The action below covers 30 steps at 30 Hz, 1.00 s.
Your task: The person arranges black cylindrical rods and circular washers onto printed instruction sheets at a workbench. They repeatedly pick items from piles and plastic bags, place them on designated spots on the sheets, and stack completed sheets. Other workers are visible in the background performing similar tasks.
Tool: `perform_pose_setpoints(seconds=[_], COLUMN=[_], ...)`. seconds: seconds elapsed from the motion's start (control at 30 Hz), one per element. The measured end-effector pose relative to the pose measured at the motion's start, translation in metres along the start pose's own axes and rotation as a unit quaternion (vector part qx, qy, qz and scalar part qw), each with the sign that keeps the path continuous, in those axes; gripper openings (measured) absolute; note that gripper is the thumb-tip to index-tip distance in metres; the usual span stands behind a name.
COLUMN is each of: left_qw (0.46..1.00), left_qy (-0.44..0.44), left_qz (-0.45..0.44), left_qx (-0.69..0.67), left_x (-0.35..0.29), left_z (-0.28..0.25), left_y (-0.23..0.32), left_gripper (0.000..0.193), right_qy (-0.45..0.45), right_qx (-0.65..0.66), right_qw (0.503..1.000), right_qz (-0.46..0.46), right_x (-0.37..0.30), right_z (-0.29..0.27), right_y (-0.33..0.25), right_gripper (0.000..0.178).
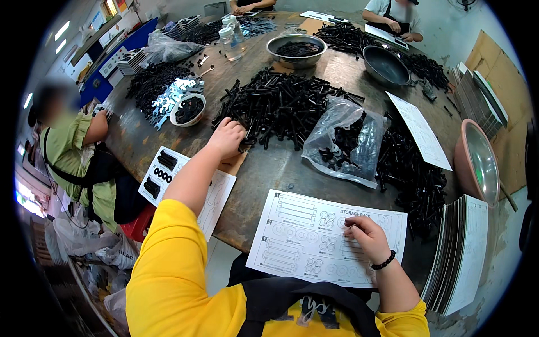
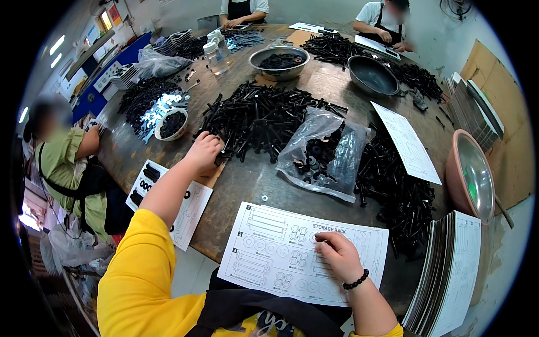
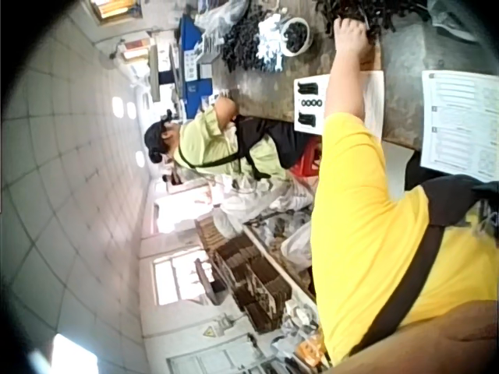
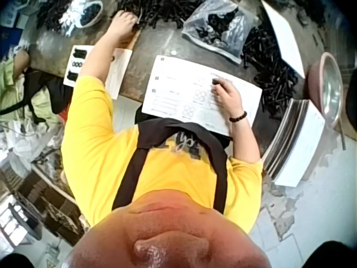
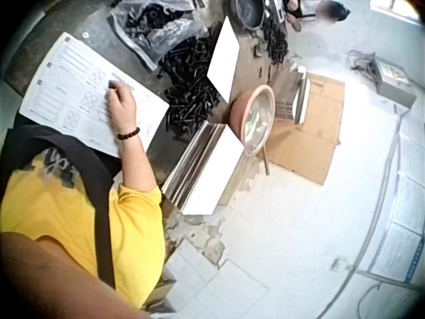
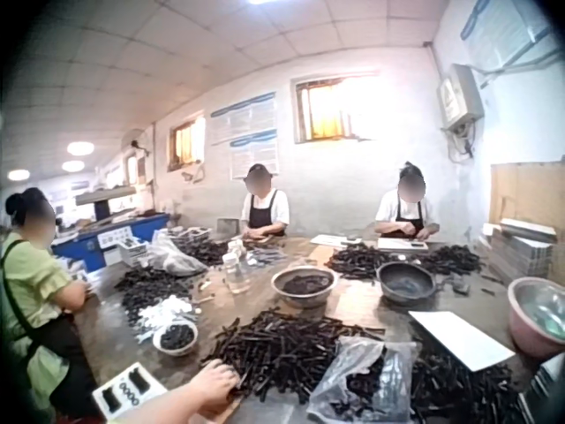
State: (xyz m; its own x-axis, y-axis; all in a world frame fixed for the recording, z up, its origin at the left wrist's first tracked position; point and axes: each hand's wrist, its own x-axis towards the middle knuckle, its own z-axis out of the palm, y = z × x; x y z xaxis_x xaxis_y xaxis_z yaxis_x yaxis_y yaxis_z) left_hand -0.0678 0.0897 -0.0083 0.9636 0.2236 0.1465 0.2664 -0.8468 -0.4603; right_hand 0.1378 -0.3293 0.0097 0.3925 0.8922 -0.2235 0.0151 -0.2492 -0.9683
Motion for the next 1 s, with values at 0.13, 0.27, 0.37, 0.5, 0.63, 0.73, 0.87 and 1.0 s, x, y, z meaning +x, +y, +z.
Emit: perform_pose_setpoints(seconds=[0.13, 0.27, 0.37, 0.5, 0.63, 0.73, 0.87, 1.0], left_qw=[0.961, 0.904, 0.667, 0.56, 0.608, 0.657, 0.816, 0.877], left_qy=[-0.222, -0.078, -0.131, -0.22, -0.321, -0.312, -0.139, -0.124], left_qz=[-0.094, -0.211, -0.253, -0.137, -0.009, -0.043, -0.021, -0.122], left_qx=[-0.137, -0.362, -0.688, -0.787, -0.726, -0.685, -0.56, -0.448], left_x=[0.005, 0.002, 0.016, 0.023, 0.022, 0.013, -0.02, -0.07], left_z=[-0.053, -0.051, -0.1, -0.133, -0.156, -0.165, -0.154, -0.168], left_y=[0.006, 0.014, 0.048, 0.095, 0.132, 0.139, 0.132, 0.143], left_gripper=[0.032, 0.03, 0.019, 0.017, 0.01, 0.016, 0.022, 0.024], right_qy=[0.0, -0.028, -0.038, 0.097, 0.024, 0.0, 0.005, 0.039], right_qx=[-0.047, -0.111, -0.164, -0.31, -0.514, -0.527, -0.477, -0.216], right_qw=[0.999, 0.991, 0.98, 0.903, 0.759, 0.754, 0.849, 0.974], right_qz=[-0.007, -0.07, -0.106, -0.281, -0.399, -0.393, -0.228, -0.054], right_x=[-0.001, 0.011, 0.03, 0.052, 0.058, 0.049, 0.017, -0.038], right_z=[-0.007, 0.002, 0.016, 0.043, 0.05, 0.039, 0.012, -0.016], right_y=[0.005, -0.015, -0.032, -0.06, -0.068, -0.06, -0.039, -0.017], right_gripper=[0.024, 0.024, 0.033, 0.068, 0.045, 0.02, 0.01, 0.013])
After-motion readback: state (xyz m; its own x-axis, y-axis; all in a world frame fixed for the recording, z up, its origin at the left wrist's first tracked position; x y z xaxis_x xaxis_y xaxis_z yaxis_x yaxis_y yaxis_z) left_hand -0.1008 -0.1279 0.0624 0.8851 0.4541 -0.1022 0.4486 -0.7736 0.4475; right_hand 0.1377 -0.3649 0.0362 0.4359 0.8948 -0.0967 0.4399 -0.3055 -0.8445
